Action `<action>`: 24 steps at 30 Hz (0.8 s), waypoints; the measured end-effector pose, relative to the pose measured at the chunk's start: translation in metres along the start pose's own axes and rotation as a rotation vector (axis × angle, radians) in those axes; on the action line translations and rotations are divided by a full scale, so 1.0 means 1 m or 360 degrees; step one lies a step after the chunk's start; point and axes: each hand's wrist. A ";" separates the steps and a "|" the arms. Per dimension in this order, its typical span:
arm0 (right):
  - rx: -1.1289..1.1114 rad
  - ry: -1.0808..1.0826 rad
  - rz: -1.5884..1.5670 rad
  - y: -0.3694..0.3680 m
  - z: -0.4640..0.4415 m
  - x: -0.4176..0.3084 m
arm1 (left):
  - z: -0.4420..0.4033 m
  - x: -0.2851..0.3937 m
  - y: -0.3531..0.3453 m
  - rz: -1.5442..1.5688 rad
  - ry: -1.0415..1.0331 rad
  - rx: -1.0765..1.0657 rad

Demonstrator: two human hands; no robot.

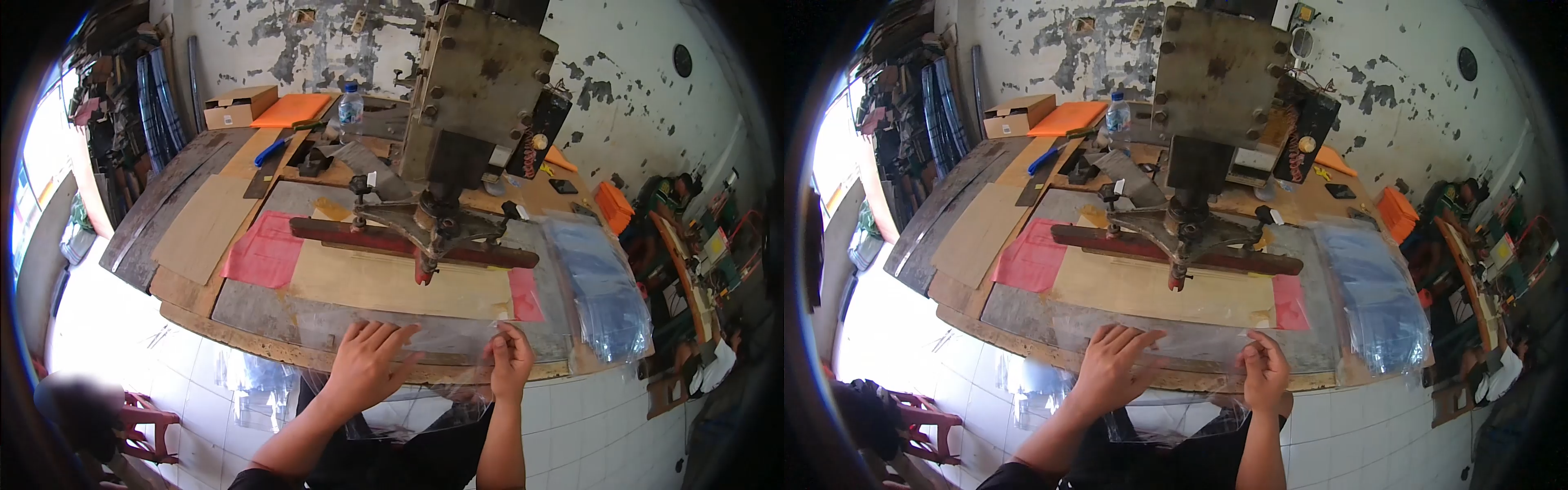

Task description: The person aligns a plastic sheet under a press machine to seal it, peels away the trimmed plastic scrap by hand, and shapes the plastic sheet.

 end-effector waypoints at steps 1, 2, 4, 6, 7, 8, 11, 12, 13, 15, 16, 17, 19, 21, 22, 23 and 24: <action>0.0003 0.0008 0.0005 0.000 0.002 -0.001 | -0.002 0.002 -0.004 0.0123 0.0074 -0.0037; 0.0005 0.0014 0.0034 -0.001 0.004 -0.002 | -0.004 0.004 -0.007 0.0247 0.0148 -0.0078; 0.0010 0.0022 0.0064 -0.001 0.007 -0.001 | -0.008 0.008 -0.008 0.0334 0.0184 -0.0071; 0.0002 0.0024 0.0046 -0.003 0.009 0.001 | -0.009 0.011 -0.009 0.0416 0.0229 -0.0070; 0.0003 0.0022 0.0045 -0.004 0.010 0.001 | -0.008 0.012 -0.012 0.0399 0.0227 -0.0020; 0.0014 0.0014 0.0016 -0.007 0.011 0.002 | -0.007 0.012 -0.014 0.0380 0.0225 0.0029; 0.0030 0.0011 0.0002 -0.014 0.016 0.000 | -0.006 0.015 -0.017 0.0269 0.0163 0.0145; 0.0033 0.0019 0.0024 -0.016 0.017 -0.001 | -0.005 0.015 -0.017 0.0267 0.0162 0.0141; 0.0036 0.0018 0.0022 -0.016 0.018 0.000 | -0.003 0.013 -0.017 0.0286 0.0176 0.0120; -0.0011 0.0021 -0.0013 -0.015 0.019 0.000 | -0.001 0.011 -0.016 0.0307 0.0191 0.0099; -0.0009 0.0021 -0.0012 -0.015 0.020 0.000 | 0.000 0.011 -0.015 0.0327 0.0205 0.0106; -0.0020 0.0004 -0.0009 -0.016 0.021 -0.001 | 0.000 0.011 -0.015 0.0348 0.0220 0.0114; -0.0031 -0.0014 -0.0004 -0.015 0.023 -0.002 | 0.000 0.013 -0.012 0.0328 0.0207 0.0110; -0.0023 0.0011 0.0287 -0.012 0.023 -0.006 | 0.001 0.013 -0.011 0.0307 0.0194 0.0110; -0.0025 0.0013 0.0289 -0.013 0.022 -0.010 | 0.002 0.013 -0.010 0.0308 0.0177 0.0117; 0.0100 0.0363 0.0576 -0.018 0.020 -0.023 | 0.004 0.013 -0.010 0.0308 0.0160 0.0123; 0.0228 0.0714 0.0859 -0.021 0.018 -0.034 | 0.004 0.013 -0.009 0.0309 0.0161 0.0124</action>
Point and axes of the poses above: each hand's wrist, its own z-axis away from the middle knuckle, its own y-axis out of the back of the hand, x = y × z, and after that the axes turned 10 degrees about -y, right-handed
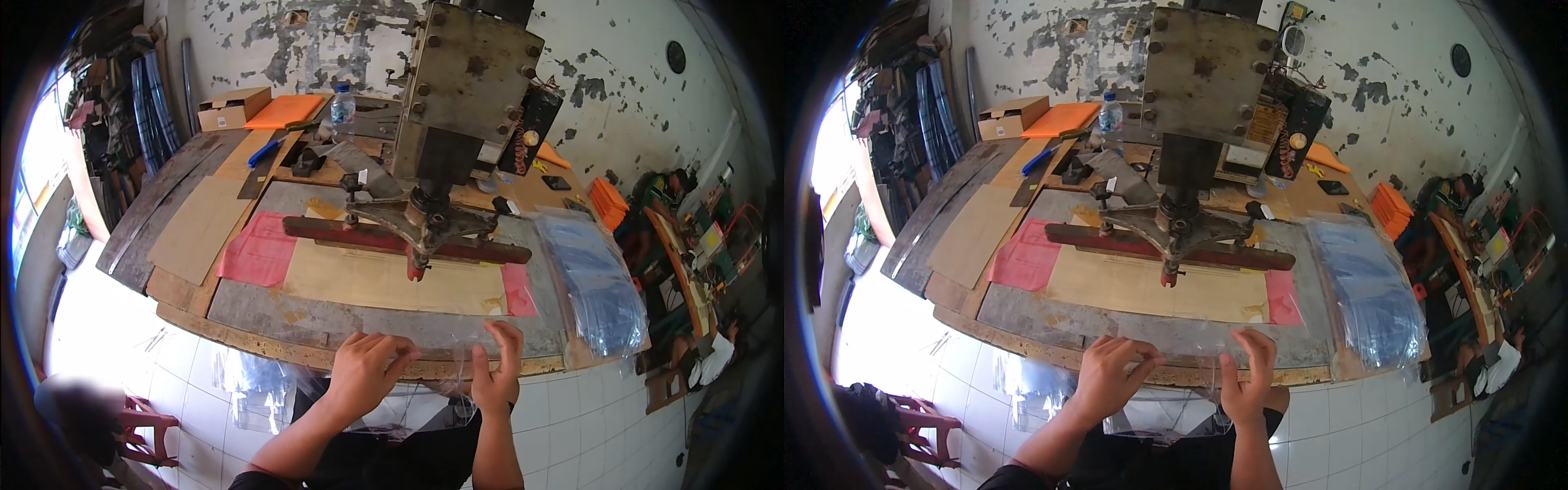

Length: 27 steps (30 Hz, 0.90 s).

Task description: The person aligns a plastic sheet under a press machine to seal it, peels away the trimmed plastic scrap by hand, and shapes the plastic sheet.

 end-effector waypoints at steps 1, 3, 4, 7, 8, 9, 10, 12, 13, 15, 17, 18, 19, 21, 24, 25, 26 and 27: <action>-0.0001 0.0000 0.0001 0.004 -0.005 -0.007 | 0.000 0.000 0.002 0.0007 -0.0025 0.0011; -0.0218 0.0233 -0.0023 0.011 -0.012 -0.019 | -0.002 0.002 0.004 0.0019 -0.0050 0.0019; -0.0217 0.0231 -0.0019 0.012 -0.014 -0.024 | -0.004 0.004 0.004 0.0030 -0.0072 0.0046; -0.0372 0.0353 -0.0009 0.012 -0.021 -0.037 | -0.009 0.006 0.008 0.0031 -0.0140 0.0096; -0.0302 0.0455 0.0150 0.013 -0.024 -0.041 | -0.009 0.005 0.010 0.0021 -0.0181 0.0119; -0.0232 0.0558 0.0307 0.012 -0.026 -0.044 | -0.010 0.004 0.011 0.0018 -0.0178 0.0123; -0.0236 0.0562 0.0303 0.012 -0.030 -0.044 | -0.009 0.003 0.013 0.0036 -0.0199 0.0112; -0.0388 0.0706 0.0284 0.013 -0.036 -0.043 | -0.008 0.001 0.015 0.0054 -0.0220 0.0100; -0.0388 0.0706 0.0284 0.011 -0.037 -0.043 | -0.008 0.001 0.016 0.0038 -0.0225 0.0060; -0.0565 0.0388 -0.0057 0.008 -0.040 -0.043 | -0.008 0.001 0.019 0.0024 -0.0232 0.0017; -0.0643 0.0359 -0.0063 0.010 -0.046 -0.043 | -0.009 0.001 0.022 -0.0106 -0.0305 -0.0028; -0.0722 0.0333 -0.0070 0.011 -0.048 -0.043 | -0.011 0.002 0.023 -0.0105 -0.0305 -0.0028; -0.0722 0.0333 -0.0069 0.011 -0.048 -0.042 | -0.013 0.003 0.024 -0.0145 -0.0347 0.0015; -0.0819 0.0160 -0.0246 0.011 -0.048 -0.040 | -0.013 0.003 0.023 -0.0186 -0.0388 0.0060; -0.0880 0.0044 -0.0286 0.013 -0.049 -0.038 | -0.008 -0.001 0.022 -0.0165 -0.0384 -0.0080; -0.0876 0.0040 -0.0286 0.013 -0.049 -0.038 | -0.008 -0.001 0.022 -0.0152 -0.0362 -0.0059; -0.0847 0.0025 -0.0311 0.012 -0.048 -0.038 | -0.008 -0.001 0.021 -0.0139 -0.0340 -0.0037; -0.0819 0.0011 -0.0336 0.012 -0.048 -0.038 | -0.010 0.000 0.022 -0.0139 -0.0340 -0.0041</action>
Point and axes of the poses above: each hand's wrist, its own z-axis away from the middle knuckle, its own y-axis out of the back of the hand, x = y × z, and after that the axes turned 10 degrees about -y, right-handed
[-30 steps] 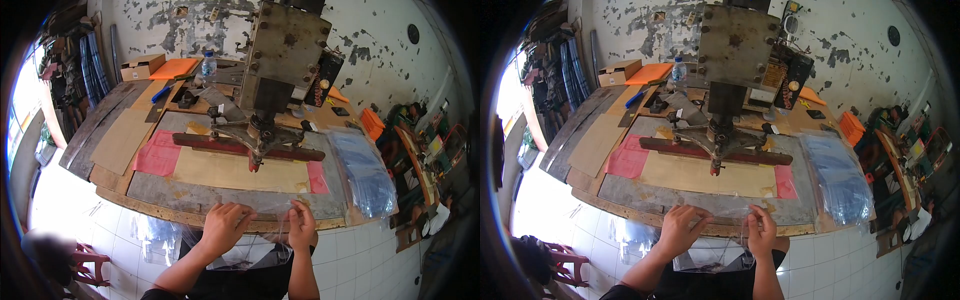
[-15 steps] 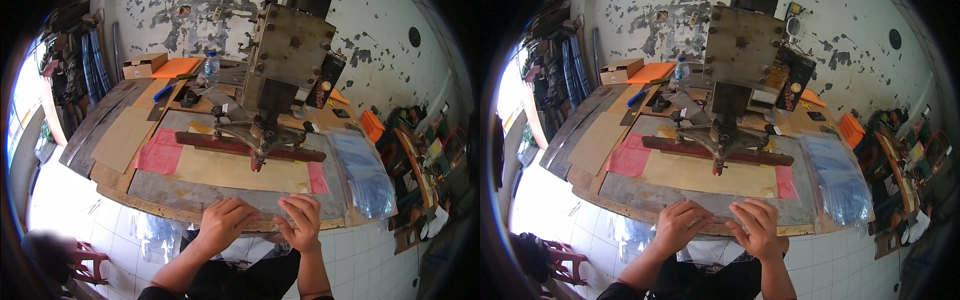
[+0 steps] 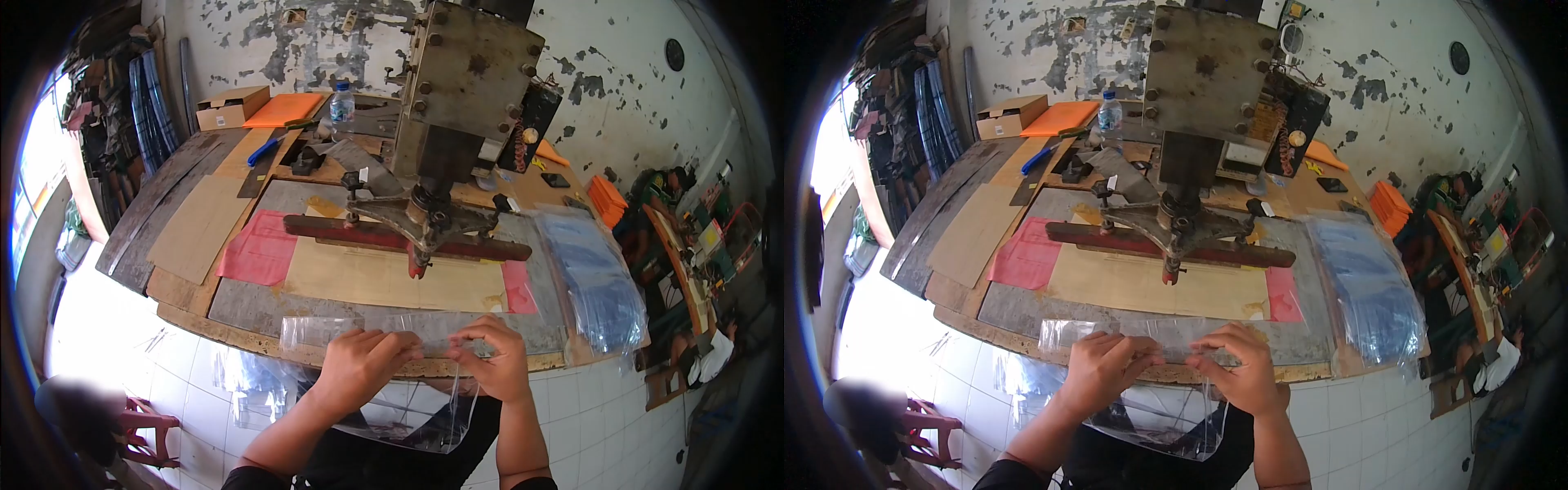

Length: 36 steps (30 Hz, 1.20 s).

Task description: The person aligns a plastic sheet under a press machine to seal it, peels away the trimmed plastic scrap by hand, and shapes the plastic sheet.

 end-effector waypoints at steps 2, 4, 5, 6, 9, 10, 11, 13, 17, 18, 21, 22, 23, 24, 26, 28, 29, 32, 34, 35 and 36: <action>0.0013 0.0011 0.0033 0.002 -0.001 -0.006 | -0.005 0.001 0.003 0.0076 0.0100 0.0021; 0.0026 0.0024 0.0068 0.002 0.000 -0.010 | -0.007 0.002 0.005 0.0108 0.0093 0.0047; 0.0052 0.0005 0.0098 0.002 0.001 -0.012 | -0.008 0.002 0.005 0.0141 0.0088 0.0073; 0.0077 -0.0013 0.0127 0.001 0.002 -0.012 | -0.010 0.003 0.007 0.0142 0.0087 0.0072; 0.0131 -0.0045 0.0128 -0.001 0.003 -0.012 | -0.011 0.004 0.008 0.0146 0.0102 0.0068; 0.0130 -0.0044 0.0128 -0.002 0.003 -0.013 | -0.011 0.004 0.008 0.0153 0.0105 0.0065; 0.0159 -0.0058 0.0116 -0.003 0.003 -0.013 | -0.011 0.003 0.008 0.0161 0.0108 0.0063; 0.0190 -0.0073 0.0104 -0.004 0.005 -0.013 | -0.011 0.003 0.007 0.0188 0.0125 0.0051; 0.0204 -0.0164 -0.0028 -0.005 0.006 -0.009 | -0.013 0.005 0.008 0.0230 0.0161 0.0041; 0.0202 -0.0194 -0.0080 -0.005 0.006 -0.008 | -0.014 0.004 0.008 0.0230 0.0161 0.0041; 0.0190 -0.0219 -0.0129 -0.005 0.007 -0.005 | -0.014 0.004 0.008 0.0197 0.0153 0.0037; 0.0191 -0.0219 -0.0129 -0.004 0.007 -0.004 | -0.014 0.005 0.008 0.0201 0.0175 0.0021; 0.0188 -0.0234 -0.0148 -0.004 0.007 -0.003 | -0.014 0.005 0.009 0.0205 0.0197 0.0006; 0.0184 -0.0249 -0.0167 -0.004 0.007 -0.001 | -0.014 0.006 0.008 0.0205 0.0197 0.0005; 0.0183 -0.0231 -0.0180 -0.005 0.007 0.001 | -0.013 0.006 0.008 0.0257 0.0266 -0.0017; 0.0180 -0.0214 -0.0192 -0.005 0.006 0.006 | -0.014 0.006 0.011 0.0131 0.0222 -0.0002; 0.0191 -0.0185 -0.0210 -0.004 0.006 0.011 | -0.014 0.005 0.013 0.0006 0.0177 0.0013; 0.0220 -0.0218 -0.0484 0.000 0.002 0.028 | -0.005 -0.018 0.031 -0.0115 0.0208 -0.0136; 0.0196 -0.0317 -0.0752 0.006 0.002 0.047 | -0.008 -0.029 0.047 -0.0188 0.0196 -0.0149; 0.0195 -0.0319 -0.0757 0.006 0.003 0.056 | -0.011 -0.035 0.055 -0.0263 0.0184 -0.0158; 0.0237 -0.0340 -0.0754 0.005 0.004 0.064 | -0.011 -0.041 0.061 -0.0318 0.0250 -0.0281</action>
Point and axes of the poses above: each hand's wrist, its own z-axis away from the middle knuckle, its own y-axis out of the back of the hand, x = y × z, and after that the axes turned 10 degrees about -y, right-handed
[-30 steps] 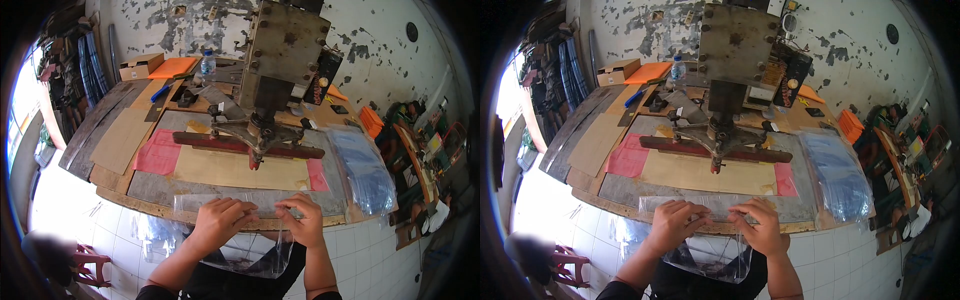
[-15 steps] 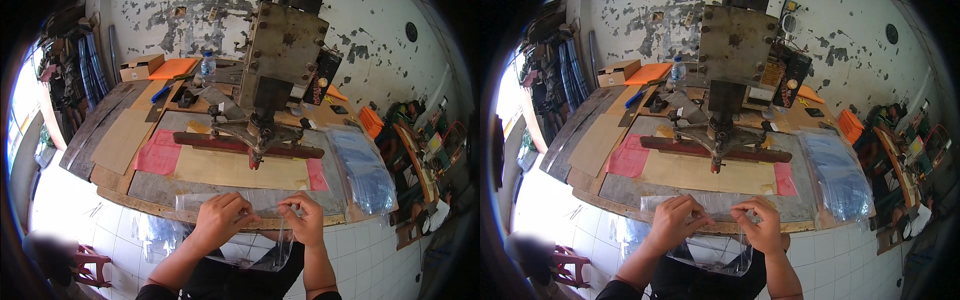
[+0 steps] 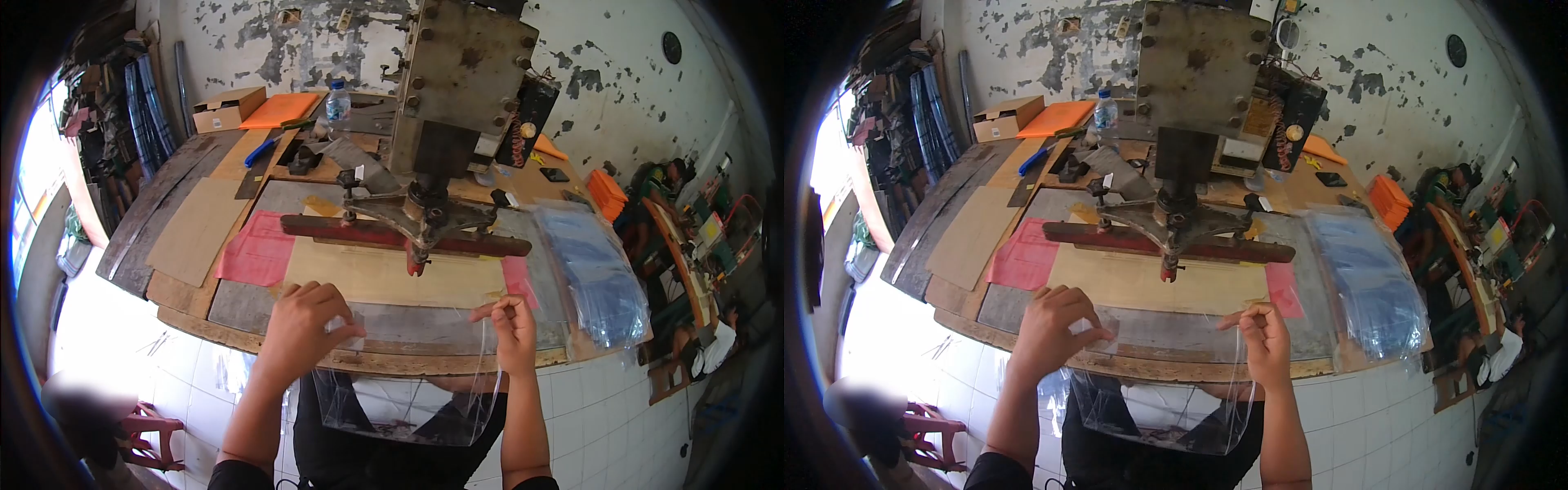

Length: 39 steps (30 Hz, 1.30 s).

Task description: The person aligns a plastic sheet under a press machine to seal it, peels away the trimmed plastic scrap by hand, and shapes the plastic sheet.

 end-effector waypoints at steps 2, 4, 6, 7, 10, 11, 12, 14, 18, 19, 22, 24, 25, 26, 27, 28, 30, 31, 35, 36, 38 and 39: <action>0.0048 -0.0013 -0.0003 0.006 0.001 0.016 | 0.003 -0.017 -0.003 0.0132 0.0063 -0.0039; 0.0162 -0.0059 0.0092 0.013 0.005 0.031 | 0.007 -0.035 -0.017 0.0263 0.0124 -0.0076; 0.0218 -0.0143 0.0179 0.014 0.011 0.036 | 0.018 -0.051 -0.039 0.0707 0.0025 0.0003; 0.0267 -0.0224 0.0270 0.014 0.011 0.039 | 0.022 -0.052 -0.046 0.0695 0.0042 -0.0001; 0.0273 -0.0259 0.0297 0.013 0.009 0.045 | 0.039 -0.051 -0.068 0.1043 0.0529 0.0079; 0.0283 -0.0279 0.0338 0.012 0.009 0.042 | 0.037 -0.048 -0.064 0.1033 0.0550 0.0070; 0.0316 -0.0310 0.0367 0.009 0.008 0.039 | 0.033 -0.044 -0.056 0.1015 0.0658 0.0066; 0.0320 -0.0335 0.0439 0.010 0.008 0.037 | 0.031 -0.042 -0.053 0.0985 0.0782 0.0078; 0.0350 -0.0366 0.0491 0.010 0.005 0.036 | 0.035 -0.049 -0.061 0.1100 0.0706 0.0186; 0.0355 -0.0376 0.0470 0.010 0.005 0.036 | 0.036 -0.050 -0.062 0.1112 0.0627 0.0165; 0.0350 -0.0390 0.0397 0.011 0.004 0.039 | 0.037 -0.051 -0.061 0.1275 0.0703 0.0161; 0.0343 -0.0391 0.0370 0.012 0.004 0.039 | 0.039 -0.053 -0.061 0.1305 0.0726 0.0130; 0.0339 -0.0392 0.0312 0.012 0.004 0.039 | 0.040 -0.054 -0.062 0.1333 0.0742 0.0106; 0.0334 -0.0392 0.0254 0.013 0.004 0.039 | 0.039 -0.053 -0.061 0.1335 0.0744 0.0106; 0.0331 -0.0394 0.0256 0.013 0.004 0.039 | 0.038 -0.052 -0.059 0.1345 0.0697 0.0115; 0.0333 -0.0394 0.0243 0.013 0.004 0.039 | 0.038 -0.052 -0.058 0.1354 0.0650 0.0125; 0.0336 -0.0394 0.0233 0.014 0.004 0.039 | 0.040 -0.053 -0.059 0.1388 0.0634 0.0124; 0.0339 -0.0394 0.0236 0.015 0.004 0.038 | 0.040 -0.053 -0.058 0.1422 0.0615 0.0121; 0.0348 -0.0362 0.0220 0.014 0.005 0.038 | 0.037 -0.050 -0.056 0.1443 0.0639 0.0099; 0.0350 -0.0360 0.0220 0.015 0.005 0.037 | 0.038 -0.050 -0.057 0.1443 0.0656 0.0105; 0.0337 -0.0375 0.0239 0.015 0.006 0.036 | 0.038 -0.050 -0.058 0.1443 0.0672 0.0112; 0.0337 -0.0373 0.0239 0.015 0.006 0.036 | 0.038 -0.050 -0.058 0.1427 0.0684 0.0105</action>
Point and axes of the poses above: each hand's wrist, its own z-axis away from the middle knuckle, its own y-axis out of the back of the hand, x = y × z, and after that the axes turned 10 degrees about -y, right-handed
